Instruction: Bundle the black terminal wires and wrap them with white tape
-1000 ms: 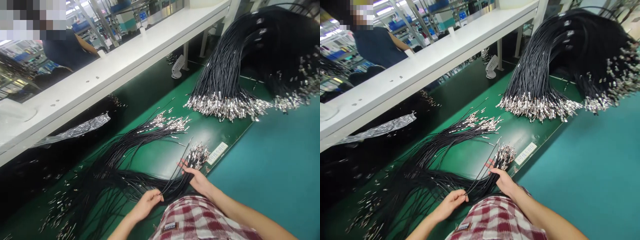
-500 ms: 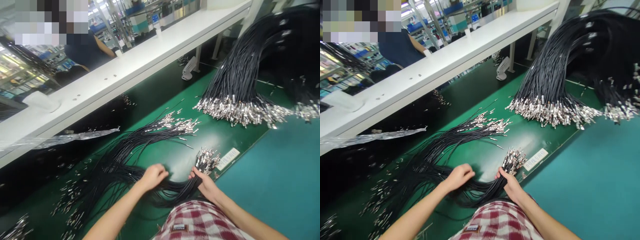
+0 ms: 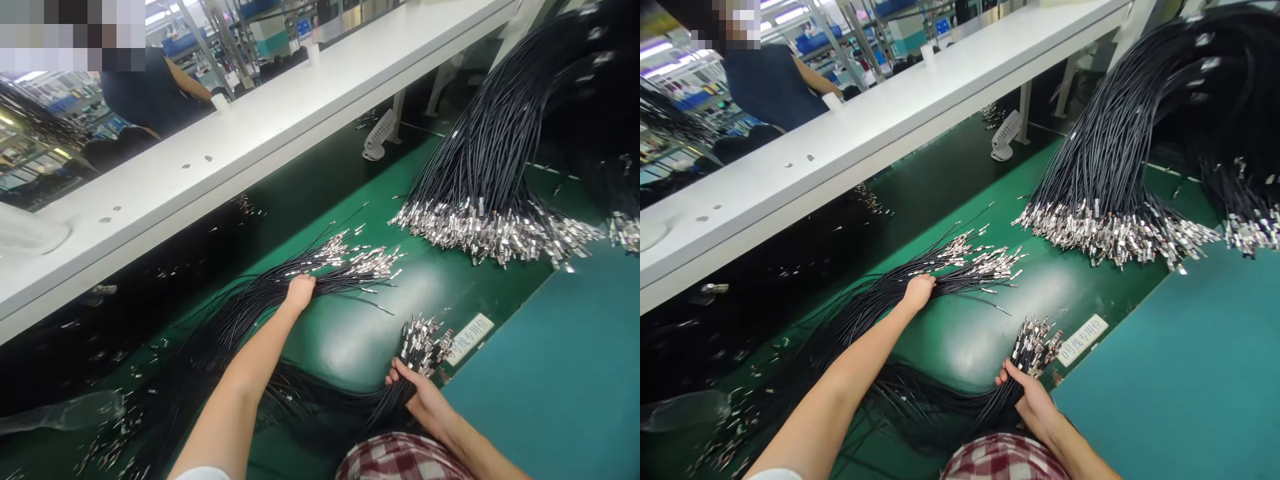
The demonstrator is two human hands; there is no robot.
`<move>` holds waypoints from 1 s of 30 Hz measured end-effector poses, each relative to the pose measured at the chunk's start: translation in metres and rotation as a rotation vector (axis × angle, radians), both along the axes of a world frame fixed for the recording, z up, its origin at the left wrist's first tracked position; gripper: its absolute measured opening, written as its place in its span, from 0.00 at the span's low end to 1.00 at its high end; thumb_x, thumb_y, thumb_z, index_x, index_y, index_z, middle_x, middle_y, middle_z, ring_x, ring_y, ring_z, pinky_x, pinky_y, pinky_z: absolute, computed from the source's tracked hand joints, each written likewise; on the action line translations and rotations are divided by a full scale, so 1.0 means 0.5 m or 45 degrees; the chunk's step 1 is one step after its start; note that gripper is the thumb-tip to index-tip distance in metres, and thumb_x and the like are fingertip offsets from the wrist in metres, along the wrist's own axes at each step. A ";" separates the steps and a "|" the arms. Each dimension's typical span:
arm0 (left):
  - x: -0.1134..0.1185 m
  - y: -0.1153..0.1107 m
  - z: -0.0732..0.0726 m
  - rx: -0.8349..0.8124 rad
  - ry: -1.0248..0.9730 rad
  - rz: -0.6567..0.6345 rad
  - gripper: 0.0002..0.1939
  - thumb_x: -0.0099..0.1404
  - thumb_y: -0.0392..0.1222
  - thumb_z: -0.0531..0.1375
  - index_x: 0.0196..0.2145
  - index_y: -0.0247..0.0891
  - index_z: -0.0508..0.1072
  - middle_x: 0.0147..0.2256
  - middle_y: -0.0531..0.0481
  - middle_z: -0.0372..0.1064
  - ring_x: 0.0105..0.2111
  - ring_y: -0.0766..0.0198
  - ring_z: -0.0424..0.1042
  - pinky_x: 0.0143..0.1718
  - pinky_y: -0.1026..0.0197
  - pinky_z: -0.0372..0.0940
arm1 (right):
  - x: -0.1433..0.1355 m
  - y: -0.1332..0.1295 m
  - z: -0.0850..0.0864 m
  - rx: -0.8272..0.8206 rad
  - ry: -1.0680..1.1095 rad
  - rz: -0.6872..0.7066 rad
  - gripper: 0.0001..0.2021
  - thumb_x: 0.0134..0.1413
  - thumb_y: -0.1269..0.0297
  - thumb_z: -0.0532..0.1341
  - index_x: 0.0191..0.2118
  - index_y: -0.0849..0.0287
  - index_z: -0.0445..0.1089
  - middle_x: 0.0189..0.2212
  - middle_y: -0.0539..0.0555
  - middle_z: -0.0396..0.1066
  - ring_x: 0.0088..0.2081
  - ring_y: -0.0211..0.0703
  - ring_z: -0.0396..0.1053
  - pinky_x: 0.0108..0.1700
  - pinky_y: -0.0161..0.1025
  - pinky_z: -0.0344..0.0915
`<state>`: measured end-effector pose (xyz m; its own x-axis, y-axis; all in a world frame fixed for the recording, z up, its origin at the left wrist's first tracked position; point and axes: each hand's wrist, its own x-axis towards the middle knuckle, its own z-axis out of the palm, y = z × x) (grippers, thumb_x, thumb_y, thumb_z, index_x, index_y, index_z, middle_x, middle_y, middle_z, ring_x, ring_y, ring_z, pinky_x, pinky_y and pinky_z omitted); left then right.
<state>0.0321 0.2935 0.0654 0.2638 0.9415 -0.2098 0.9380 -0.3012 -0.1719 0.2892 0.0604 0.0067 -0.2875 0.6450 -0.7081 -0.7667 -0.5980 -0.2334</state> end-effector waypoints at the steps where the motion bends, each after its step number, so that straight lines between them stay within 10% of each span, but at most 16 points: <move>1: -0.006 -0.005 0.009 0.007 0.000 -0.001 0.11 0.69 0.36 0.52 0.39 0.35 0.75 0.40 0.40 0.73 0.44 0.54 0.72 0.47 0.55 0.64 | 0.001 0.002 0.002 -0.007 0.000 0.004 0.16 0.34 0.58 0.77 0.28 0.59 0.74 0.21 0.48 0.69 0.29 0.40 0.69 0.34 0.35 0.67; 12: -0.041 -0.088 0.092 0.224 -0.089 -0.063 0.14 0.72 0.41 0.50 0.46 0.38 0.74 0.44 0.44 0.74 0.45 0.56 0.71 0.48 0.56 0.64 | 0.000 -0.010 0.011 0.081 0.005 0.026 0.14 0.38 0.59 0.75 0.27 0.59 0.73 0.22 0.48 0.71 0.29 0.40 0.70 0.35 0.35 0.67; 19: -0.023 -0.204 0.142 0.196 -0.586 -0.158 0.13 0.72 0.43 0.51 0.39 0.38 0.74 0.37 0.46 0.74 0.39 0.60 0.72 0.44 0.60 0.65 | 0.000 -0.018 0.026 0.179 -0.004 0.004 0.19 0.38 0.61 0.75 0.39 0.59 0.77 0.22 0.48 0.71 0.28 0.38 0.69 0.33 0.33 0.67; 26: 0.023 -0.519 0.031 -0.298 -0.707 -0.136 0.16 0.73 0.45 0.47 0.35 0.40 0.72 0.32 0.48 0.73 0.33 0.61 0.73 0.36 0.62 0.64 | 0.004 -0.020 0.025 0.183 0.002 -0.074 0.20 0.38 0.68 0.73 0.43 0.58 0.76 0.43 0.53 0.77 0.30 0.37 0.71 0.35 0.35 0.69; 30: 0.040 -0.603 -0.014 -0.358 -0.496 -0.250 0.16 0.73 0.41 0.46 0.32 0.38 0.70 0.30 0.47 0.72 0.32 0.59 0.72 0.35 0.60 0.62 | 0.006 -0.025 0.015 0.166 -0.023 -0.058 0.21 0.39 0.66 0.74 0.44 0.59 0.76 0.36 0.52 0.78 0.29 0.37 0.70 0.35 0.34 0.69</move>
